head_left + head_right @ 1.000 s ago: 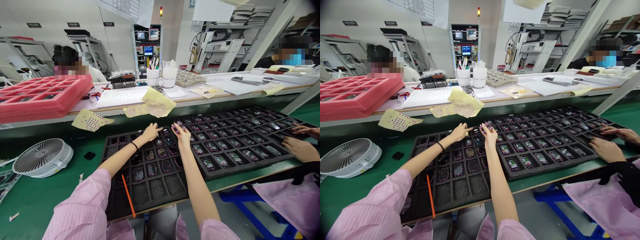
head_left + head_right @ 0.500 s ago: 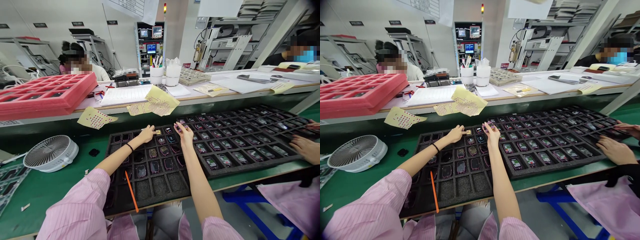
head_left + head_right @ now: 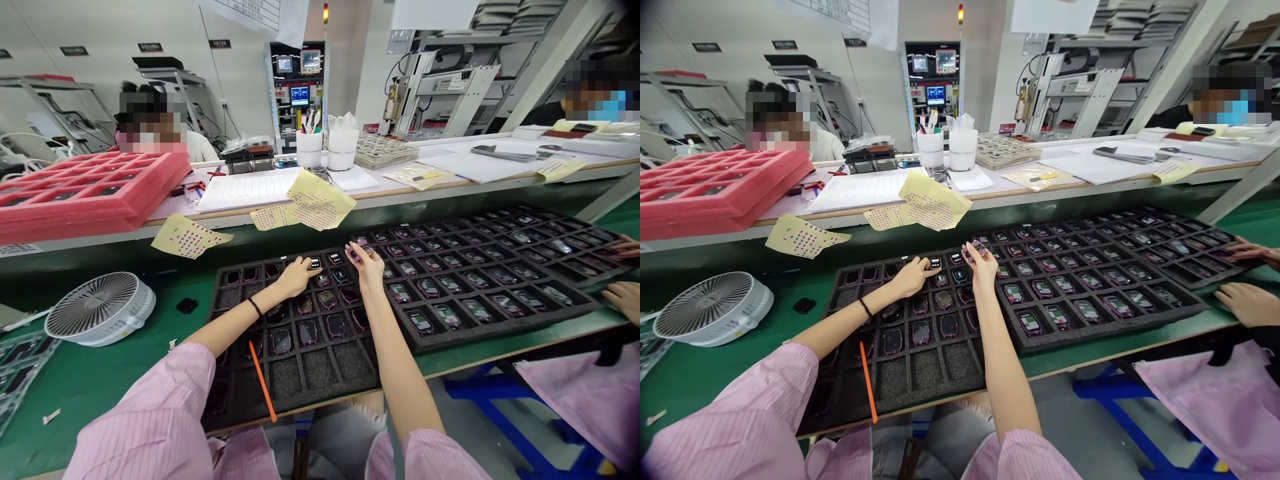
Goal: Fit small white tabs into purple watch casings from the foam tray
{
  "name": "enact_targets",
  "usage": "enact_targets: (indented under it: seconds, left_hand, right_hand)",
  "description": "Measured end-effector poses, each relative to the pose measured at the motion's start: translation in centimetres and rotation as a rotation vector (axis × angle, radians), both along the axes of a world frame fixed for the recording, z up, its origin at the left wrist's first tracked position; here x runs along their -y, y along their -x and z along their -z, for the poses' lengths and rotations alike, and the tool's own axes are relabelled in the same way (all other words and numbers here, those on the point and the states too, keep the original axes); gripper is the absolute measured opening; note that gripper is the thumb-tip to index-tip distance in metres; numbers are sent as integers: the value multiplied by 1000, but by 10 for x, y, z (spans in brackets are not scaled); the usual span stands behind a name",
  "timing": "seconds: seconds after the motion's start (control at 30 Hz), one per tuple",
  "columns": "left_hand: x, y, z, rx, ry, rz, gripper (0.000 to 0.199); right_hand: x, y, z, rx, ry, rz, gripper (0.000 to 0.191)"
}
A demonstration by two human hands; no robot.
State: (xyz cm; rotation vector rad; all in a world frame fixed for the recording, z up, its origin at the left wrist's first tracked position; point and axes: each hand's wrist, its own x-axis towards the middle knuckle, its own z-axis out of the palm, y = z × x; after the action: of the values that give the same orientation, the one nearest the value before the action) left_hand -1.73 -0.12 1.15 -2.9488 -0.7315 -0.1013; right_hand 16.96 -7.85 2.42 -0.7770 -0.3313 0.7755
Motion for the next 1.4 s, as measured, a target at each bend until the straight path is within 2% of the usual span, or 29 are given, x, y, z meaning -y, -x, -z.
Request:
enact_targets:
  seconds: [0.23,0.37,0.47,0.6,0.93,1.07,1.3,1.4]
  left_hand:
    - [14,3,2,-72,11,-13,53]
    - [20,3,-2,-71,56,54,55]
    - [17,4,-7,-48,44,69,53]
    - [9,1,-10,-12,7,-3,52]
    - [15,-45,0,-18,46,1,51]
    - [14,-54,4,-37,38,-5,50]
    - [26,-52,1,-91,-7,137,51]
    - [27,-49,-4,-93,-38,141,51]
  right_hand:
    - [2,2,0,-8,-4,-3,32]
    - [3,2,-1,-6,4,-12,30]
    - [2,2,-1,2,0,-15,31]
    - [2,2,0,5,-3,-14,32]
    - [-1,1,2,-16,-10,-16,32]
    - [-3,-1,4,-33,8,-10,30]
    - [-4,0,6,-20,-2,-18,34]
    - [-3,0,7,-1,6,-21,35]
